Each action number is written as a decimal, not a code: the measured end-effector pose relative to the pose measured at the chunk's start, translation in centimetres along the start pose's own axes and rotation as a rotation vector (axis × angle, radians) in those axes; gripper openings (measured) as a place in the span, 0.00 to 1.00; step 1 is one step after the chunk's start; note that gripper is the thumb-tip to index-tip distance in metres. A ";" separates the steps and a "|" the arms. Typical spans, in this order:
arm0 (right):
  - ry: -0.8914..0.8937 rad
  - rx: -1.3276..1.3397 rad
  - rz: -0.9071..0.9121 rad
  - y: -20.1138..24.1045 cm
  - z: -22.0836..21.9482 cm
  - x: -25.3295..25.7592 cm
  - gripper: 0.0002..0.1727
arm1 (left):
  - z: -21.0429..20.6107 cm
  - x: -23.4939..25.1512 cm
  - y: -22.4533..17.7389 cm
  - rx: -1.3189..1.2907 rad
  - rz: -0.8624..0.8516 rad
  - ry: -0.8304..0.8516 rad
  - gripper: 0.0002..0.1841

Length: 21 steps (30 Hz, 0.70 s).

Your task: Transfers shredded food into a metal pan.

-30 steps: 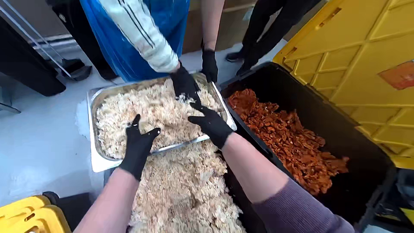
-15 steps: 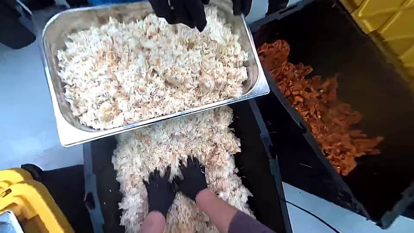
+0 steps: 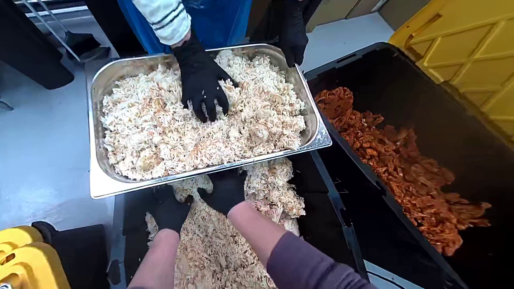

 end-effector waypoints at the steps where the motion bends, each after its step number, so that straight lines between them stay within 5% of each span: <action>1: 0.033 -0.011 -0.010 0.4 -0.8 -0.1 0.38 | -0.5 -0.1 0.0 0.058 0.015 0.018 0.47; 9: 0.279 -0.042 -0.066 -0.5 -2.4 -3.7 0.39 | -0.7 -5.0 -1.1 0.169 -0.007 0.226 0.34; 13: 0.603 0.011 -0.129 -3.1 -8.9 -12.0 0.40 | -3.7 -8.9 -0.7 0.331 -0.179 0.463 0.30; 15: 0.654 0.063 -0.095 -3.3 -8.1 -13.4 0.39 | -5.3 -11.2 0.2 0.369 -0.261 0.547 0.29; 19: 0.253 0.129 -0.089 -5.4 3.1 -9.8 0.27 | -3.4 -13.2 -0.7 0.188 -0.476 0.363 0.38; 21: 0.019 0.159 -0.183 -8.5 6.9 -6.6 0.31 | -0.6 -11.0 -3.4 0.072 -0.559 0.185 0.40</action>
Point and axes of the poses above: each hand's wrist, its own x-axis towards the middle knuckle, its own z-axis out of the back of the hand, y = z × x, the point moved 5 cm from there along x, towards the middle knuckle, and after that the axes turned 5 degrees about y, right-handed, at the moved point
